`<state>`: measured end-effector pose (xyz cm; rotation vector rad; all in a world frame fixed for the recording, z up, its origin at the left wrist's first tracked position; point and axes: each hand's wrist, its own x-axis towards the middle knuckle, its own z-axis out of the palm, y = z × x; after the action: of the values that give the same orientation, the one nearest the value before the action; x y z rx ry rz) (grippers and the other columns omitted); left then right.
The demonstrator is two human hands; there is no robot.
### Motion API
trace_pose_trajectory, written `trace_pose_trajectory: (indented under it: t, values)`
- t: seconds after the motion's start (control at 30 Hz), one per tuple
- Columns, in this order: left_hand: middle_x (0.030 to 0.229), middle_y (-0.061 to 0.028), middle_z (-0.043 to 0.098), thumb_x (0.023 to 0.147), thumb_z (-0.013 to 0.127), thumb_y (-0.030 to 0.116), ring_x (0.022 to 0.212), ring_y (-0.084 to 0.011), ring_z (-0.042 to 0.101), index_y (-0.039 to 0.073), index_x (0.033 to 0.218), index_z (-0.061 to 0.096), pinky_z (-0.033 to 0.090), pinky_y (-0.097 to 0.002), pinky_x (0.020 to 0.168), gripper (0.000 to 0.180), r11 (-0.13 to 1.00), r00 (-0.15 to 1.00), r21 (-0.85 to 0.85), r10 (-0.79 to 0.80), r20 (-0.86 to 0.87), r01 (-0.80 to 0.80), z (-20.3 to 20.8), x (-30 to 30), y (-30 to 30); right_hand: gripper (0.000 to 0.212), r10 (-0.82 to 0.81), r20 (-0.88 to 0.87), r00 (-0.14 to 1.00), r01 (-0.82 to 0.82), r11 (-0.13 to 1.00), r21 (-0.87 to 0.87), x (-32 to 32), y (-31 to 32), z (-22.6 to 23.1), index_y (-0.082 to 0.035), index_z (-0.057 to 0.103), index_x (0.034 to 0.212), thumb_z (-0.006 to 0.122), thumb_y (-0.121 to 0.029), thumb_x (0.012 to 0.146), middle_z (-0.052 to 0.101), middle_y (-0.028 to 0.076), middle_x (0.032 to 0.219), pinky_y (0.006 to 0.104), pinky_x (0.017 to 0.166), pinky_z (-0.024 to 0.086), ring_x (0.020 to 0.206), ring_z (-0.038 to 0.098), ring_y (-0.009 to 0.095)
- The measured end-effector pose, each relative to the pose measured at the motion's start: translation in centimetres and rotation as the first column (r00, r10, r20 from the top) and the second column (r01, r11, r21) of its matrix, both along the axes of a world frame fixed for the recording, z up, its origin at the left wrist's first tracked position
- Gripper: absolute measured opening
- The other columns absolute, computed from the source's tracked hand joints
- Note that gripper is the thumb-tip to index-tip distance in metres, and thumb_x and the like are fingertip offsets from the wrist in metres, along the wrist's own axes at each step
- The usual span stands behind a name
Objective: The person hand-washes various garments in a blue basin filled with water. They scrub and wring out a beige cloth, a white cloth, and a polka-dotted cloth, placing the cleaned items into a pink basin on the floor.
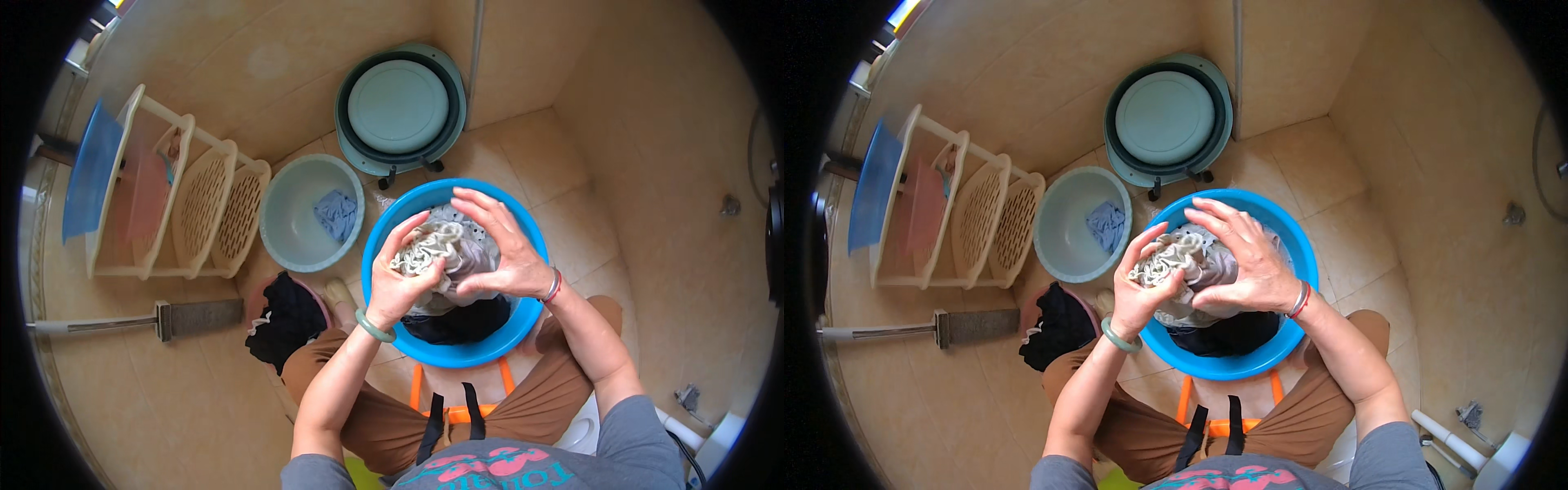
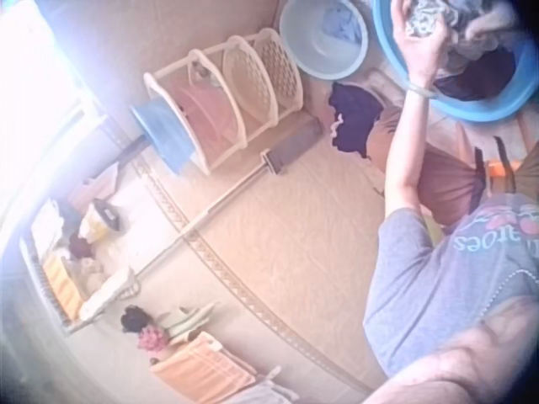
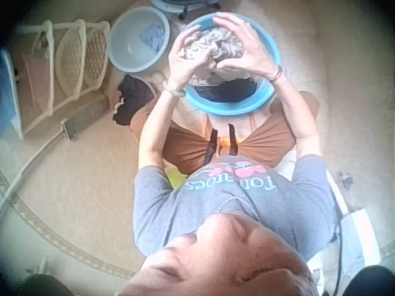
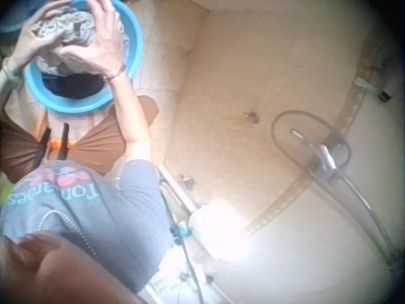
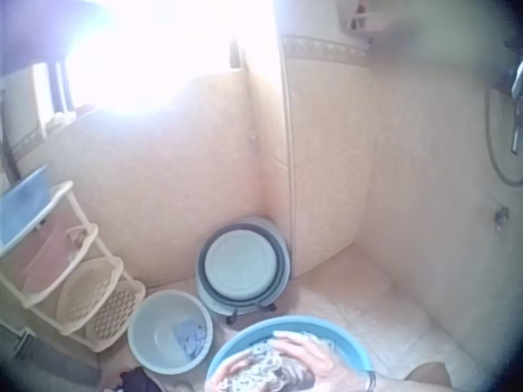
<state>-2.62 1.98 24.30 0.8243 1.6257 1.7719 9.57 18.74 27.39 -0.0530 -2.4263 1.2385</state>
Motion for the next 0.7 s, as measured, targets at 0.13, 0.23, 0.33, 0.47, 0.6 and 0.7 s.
trace_pose_trajectory:
  t: [0.13,0.23,0.33,0.47,0.6,0.7]
  values:
    - [0.122,-0.0111,0.052,0.072,0.076,0.007,0.112,-0.0189,0.053,0.007,0.141,0.035,0.045,-0.0324,0.095,0.08,0.992,0.987,0.106,-0.087,0.133,0.073,0.8,1.3,0.5,0.119,0.228,-0.098,0.969,-0.248,0.911,-0.33,-0.7,-2.1,-2.8,-0.009,0.017,0.147,0.09,-0.029,0.055,0.018,0.018,0.152,0.0441,0.113,0.023,0.14,0.021,0.035]
    - [0.127,-0.0132,0.044,0.073,0.073,0.005,0.117,-0.0221,0.049,0.014,0.148,0.017,0.043,-0.0356,0.098,0.095,0.981,0.968,0.19,-0.071,0.241,0.024,1.7,2.0,1.5,0.116,0.165,-0.149,0.975,-0.195,0.957,-0.217,-1.3,-3.0,-2.6,-0.01,0.019,0.146,0.09,-0.02,0.055,0.019,0.018,0.151,0.0435,0.112,0.025,0.139,0.024,0.035]
    - [0.144,-0.0149,0.028,0.078,0.068,0.013,0.131,-0.0265,0.035,0.016,0.151,0.008,0.034,-0.0395,0.106,0.094,0.974,0.963,0.222,-0.106,0.249,0.05,2.0,1.9,1.9,0.102,0.057,-0.181,0.982,-0.102,0.962,-0.253,-1.6,-3.9,-2.6,-0.011,0.03,0.141,0.087,-0.014,0.057,0.027,0.018,0.147,0.0425,0.11,0.029,0.136,0.03,0.035]
    - [0.15,-0.0148,0.02,0.087,0.062,0.027,0.136,-0.0255,0.027,0.015,0.151,0.009,0.027,-0.0388,0.11,0.084,0.97,0.943,0.175,-0.209,0.26,0.166,3.9,1.8,2.0,0.072,-0.129,-0.141,0.982,0.073,0.935,-0.347,-0.6,-4.9,-1.2,-0.008,0.046,0.123,0.084,-0.011,0.062,0.052,0.014,0.125,0.0366,0.097,0.043,0.116,0.053,0.028]
    - [0.139,-0.0123,0.039,0.097,0.047,0.04,0.129,-0.0198,0.038,0.008,0.145,0.028,0.028,-0.034,0.108,0.061,0.953,0.946,0.206,-0.262,0.192,0.223,8.6,2.2,1.8,0.059,-0.257,-0.22,0.941,0.164,0.916,-0.367,0.2,-5.0,3.0,-0.007,0.048,0.116,0.082,-0.009,0.068,0.059,0.008,0.11,0.0308,0.089,0.048,0.103,0.059,0.018]
    - [0.126,-0.0095,0.052,0.099,0.045,0.041,0.115,-0.0158,0.05,0.004,0.139,0.039,0.037,-0.0302,0.1,0.055,0.956,0.971,0.18,-0.239,0.018,0.232,12.1,1.7,0.1,0.063,-0.226,-0.328,0.917,0.089,0.919,-0.385,0.8,-4.9,8.0,-0.005,0.047,0.119,0.082,-0.005,0.067,0.058,0.007,0.109,0.0282,0.087,0.048,0.101,0.058,0.014]
